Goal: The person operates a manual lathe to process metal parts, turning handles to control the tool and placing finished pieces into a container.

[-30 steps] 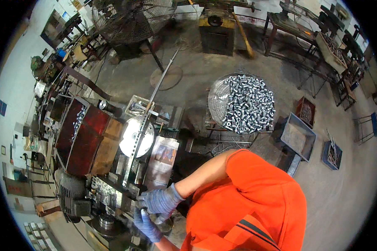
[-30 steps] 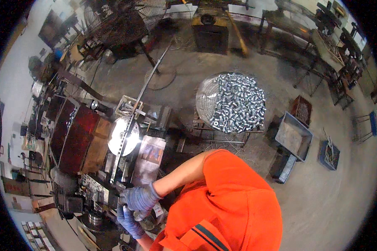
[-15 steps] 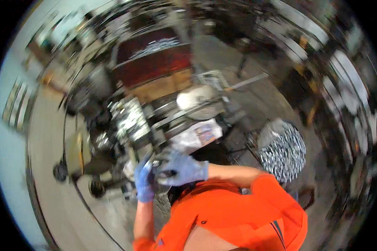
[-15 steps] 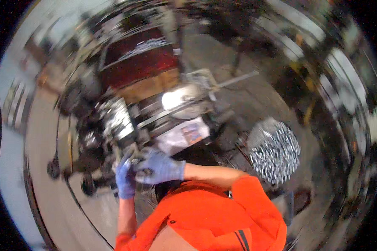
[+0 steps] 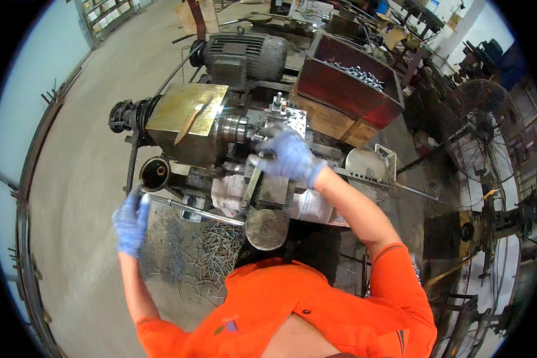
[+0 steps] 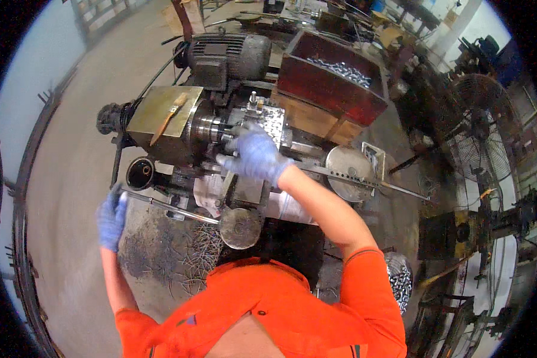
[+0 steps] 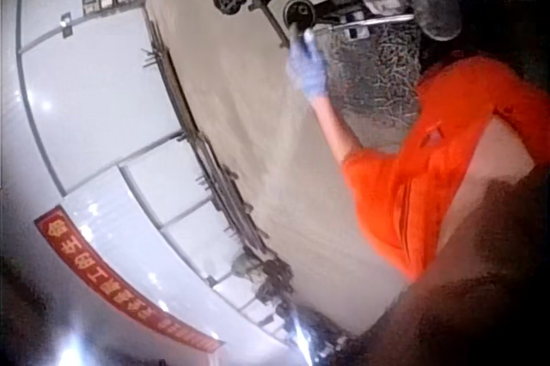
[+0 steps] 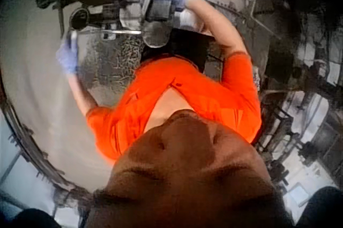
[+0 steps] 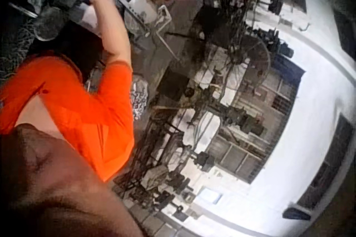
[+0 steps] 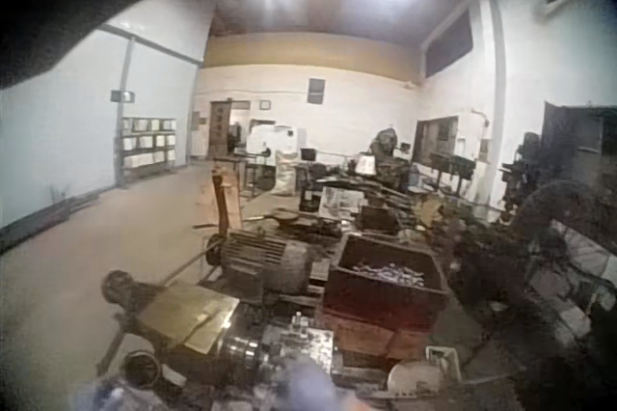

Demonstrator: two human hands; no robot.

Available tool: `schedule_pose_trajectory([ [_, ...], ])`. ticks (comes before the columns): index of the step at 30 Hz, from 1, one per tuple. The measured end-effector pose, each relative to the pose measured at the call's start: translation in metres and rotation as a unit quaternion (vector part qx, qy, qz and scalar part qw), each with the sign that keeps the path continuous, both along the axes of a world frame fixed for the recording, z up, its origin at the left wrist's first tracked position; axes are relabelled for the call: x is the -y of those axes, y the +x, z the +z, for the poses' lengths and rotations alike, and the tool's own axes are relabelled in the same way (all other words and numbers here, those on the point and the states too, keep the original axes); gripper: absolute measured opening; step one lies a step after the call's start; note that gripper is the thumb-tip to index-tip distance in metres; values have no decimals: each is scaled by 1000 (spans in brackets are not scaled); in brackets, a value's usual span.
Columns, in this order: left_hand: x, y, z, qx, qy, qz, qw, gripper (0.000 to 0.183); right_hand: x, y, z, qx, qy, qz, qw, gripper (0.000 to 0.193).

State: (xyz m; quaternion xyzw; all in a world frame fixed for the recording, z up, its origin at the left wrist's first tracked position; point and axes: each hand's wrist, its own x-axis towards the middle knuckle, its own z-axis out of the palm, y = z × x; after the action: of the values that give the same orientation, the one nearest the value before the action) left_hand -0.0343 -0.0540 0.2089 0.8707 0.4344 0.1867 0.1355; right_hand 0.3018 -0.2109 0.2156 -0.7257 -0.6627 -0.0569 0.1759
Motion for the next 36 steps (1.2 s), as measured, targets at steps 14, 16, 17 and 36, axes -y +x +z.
schedule_pose_trajectory([
  [14, 6, -136, -110, -88, -16, 200, 976, 45, -83, 12, -20, -47, -181, -7, 982, 42],
  [16, 8, -133, -102, -88, -35, 197, 976, 43, -84, 18, -31, -46, -166, -11, 985, 43],
  [17, 8, -135, -102, -108, -38, 203, 973, 44, -83, 14, -23, -56, -168, -26, 984, 45],
  [36, -67, -230, -135, -277, 183, 214, 919, 22, -98, -11, -7, 32, -215, -33, 976, 51],
])
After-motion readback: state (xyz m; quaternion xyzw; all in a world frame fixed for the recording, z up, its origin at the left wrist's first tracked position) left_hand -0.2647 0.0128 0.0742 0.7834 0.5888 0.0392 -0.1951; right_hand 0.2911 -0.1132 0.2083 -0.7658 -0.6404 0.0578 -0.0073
